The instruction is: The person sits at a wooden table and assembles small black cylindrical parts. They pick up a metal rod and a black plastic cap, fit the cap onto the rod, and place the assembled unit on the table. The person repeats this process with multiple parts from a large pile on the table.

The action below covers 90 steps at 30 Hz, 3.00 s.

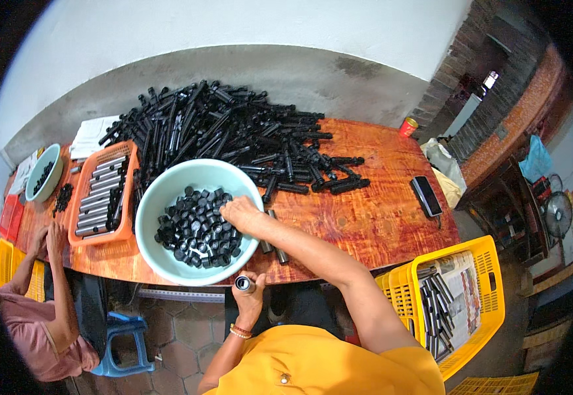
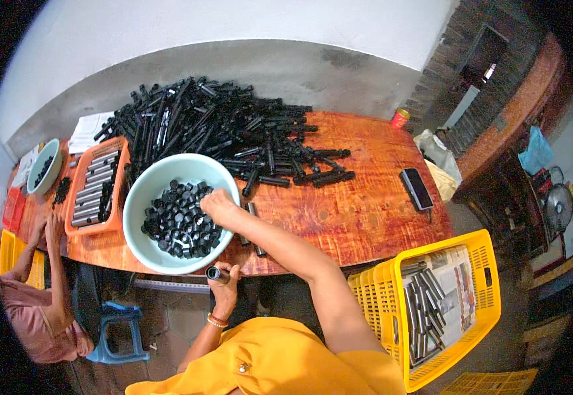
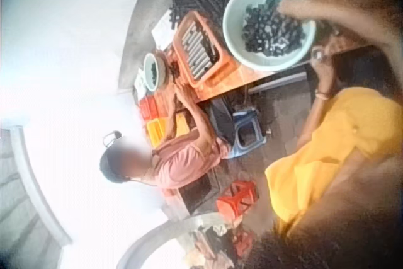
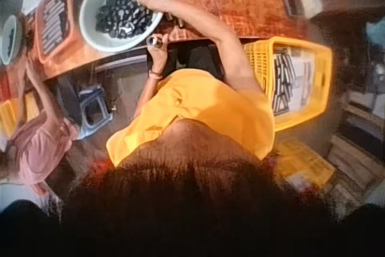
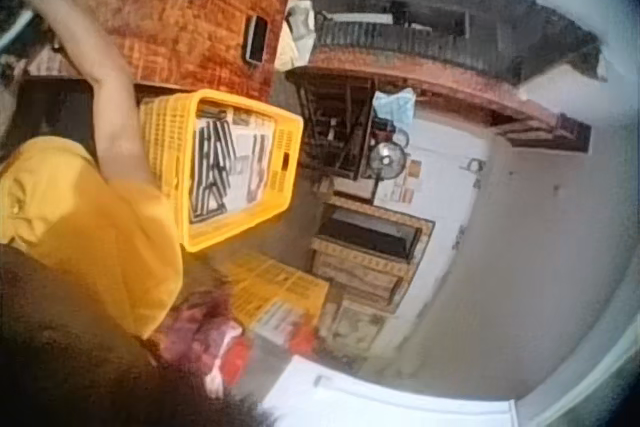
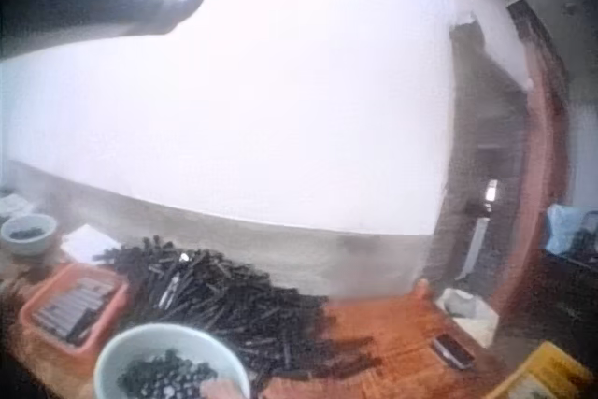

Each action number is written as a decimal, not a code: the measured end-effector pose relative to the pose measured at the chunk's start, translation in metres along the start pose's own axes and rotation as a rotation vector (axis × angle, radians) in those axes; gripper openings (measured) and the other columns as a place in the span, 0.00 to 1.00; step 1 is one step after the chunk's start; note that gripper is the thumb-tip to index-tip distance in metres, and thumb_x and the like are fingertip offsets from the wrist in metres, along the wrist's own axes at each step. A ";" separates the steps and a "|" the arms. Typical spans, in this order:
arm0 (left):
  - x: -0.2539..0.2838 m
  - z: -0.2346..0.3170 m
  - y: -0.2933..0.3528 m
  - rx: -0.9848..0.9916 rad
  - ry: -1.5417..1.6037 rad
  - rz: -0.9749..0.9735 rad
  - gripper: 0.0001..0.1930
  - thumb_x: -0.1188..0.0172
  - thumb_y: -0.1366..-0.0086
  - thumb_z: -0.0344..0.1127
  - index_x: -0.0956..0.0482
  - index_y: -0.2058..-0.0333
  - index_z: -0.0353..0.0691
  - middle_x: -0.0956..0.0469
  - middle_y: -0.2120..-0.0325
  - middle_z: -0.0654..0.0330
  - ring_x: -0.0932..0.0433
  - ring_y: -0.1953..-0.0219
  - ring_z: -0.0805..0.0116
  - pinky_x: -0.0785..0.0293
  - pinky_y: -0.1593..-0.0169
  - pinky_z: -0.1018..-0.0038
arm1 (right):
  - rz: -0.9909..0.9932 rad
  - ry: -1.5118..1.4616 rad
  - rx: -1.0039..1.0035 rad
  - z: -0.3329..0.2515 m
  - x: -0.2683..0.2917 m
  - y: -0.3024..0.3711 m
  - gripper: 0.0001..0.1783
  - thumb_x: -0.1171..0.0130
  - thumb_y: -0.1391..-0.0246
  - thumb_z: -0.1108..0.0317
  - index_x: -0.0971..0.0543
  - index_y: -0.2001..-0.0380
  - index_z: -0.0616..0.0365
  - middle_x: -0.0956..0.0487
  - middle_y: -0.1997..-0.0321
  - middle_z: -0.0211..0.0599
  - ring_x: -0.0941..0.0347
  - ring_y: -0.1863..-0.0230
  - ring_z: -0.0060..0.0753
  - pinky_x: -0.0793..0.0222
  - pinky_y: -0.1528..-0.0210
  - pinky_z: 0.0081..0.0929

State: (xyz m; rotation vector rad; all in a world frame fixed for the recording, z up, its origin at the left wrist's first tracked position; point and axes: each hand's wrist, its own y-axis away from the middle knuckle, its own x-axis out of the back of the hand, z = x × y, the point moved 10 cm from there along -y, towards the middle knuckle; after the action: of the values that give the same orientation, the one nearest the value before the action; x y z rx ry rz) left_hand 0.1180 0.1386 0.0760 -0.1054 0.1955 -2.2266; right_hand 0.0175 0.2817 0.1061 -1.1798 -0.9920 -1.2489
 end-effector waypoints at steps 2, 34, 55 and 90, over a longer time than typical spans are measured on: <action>-0.003 0.008 -0.004 0.000 0.061 -0.019 0.13 0.36 0.46 0.27 0.34 0.80 0.37 0.37 0.85 0.68 0.41 0.81 0.79 0.39 0.75 0.79 | 0.061 -0.152 -0.061 0.007 0.047 0.018 0.11 0.45 0.57 0.73 0.24 0.67 0.60 0.23 0.67 0.40 0.25 0.63 0.42 0.29 0.61 0.36; -0.200 0.030 -0.009 -0.171 0.050 -0.613 0.16 0.36 0.46 0.29 0.26 0.58 0.32 0.23 0.68 0.57 0.25 0.64 0.72 0.28 0.59 0.73 | 0.175 -0.842 -0.272 0.079 0.164 0.248 0.16 0.37 0.63 0.68 0.23 0.67 0.63 0.25 0.66 0.44 0.28 0.61 0.46 0.32 0.57 0.34; -0.199 0.027 -0.008 -0.193 0.052 -0.670 0.12 0.36 0.46 0.33 0.29 0.71 0.34 0.30 0.79 0.54 0.29 0.77 0.67 0.31 0.71 0.70 | 0.136 -0.591 -0.399 0.074 0.171 0.243 0.20 0.34 0.58 0.59 0.24 0.66 0.64 0.26 0.69 0.44 0.28 0.66 0.45 0.31 0.64 0.33; -0.196 -0.001 0.009 -0.288 -0.147 -0.565 0.18 0.45 0.39 0.32 0.32 0.50 0.36 0.29 0.55 0.51 0.30 0.50 0.62 0.33 0.50 0.66 | -0.144 -0.522 -0.507 0.062 0.098 0.183 0.33 0.56 0.44 0.40 0.20 0.77 0.63 0.24 0.80 0.57 0.25 0.74 0.59 0.30 0.71 0.50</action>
State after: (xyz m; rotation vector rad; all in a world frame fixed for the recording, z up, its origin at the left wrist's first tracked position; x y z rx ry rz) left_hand 0.2456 0.2883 0.0720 -0.5363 0.4497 -2.7213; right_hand 0.2127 0.3178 0.1925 -1.9249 -1.1863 -1.3834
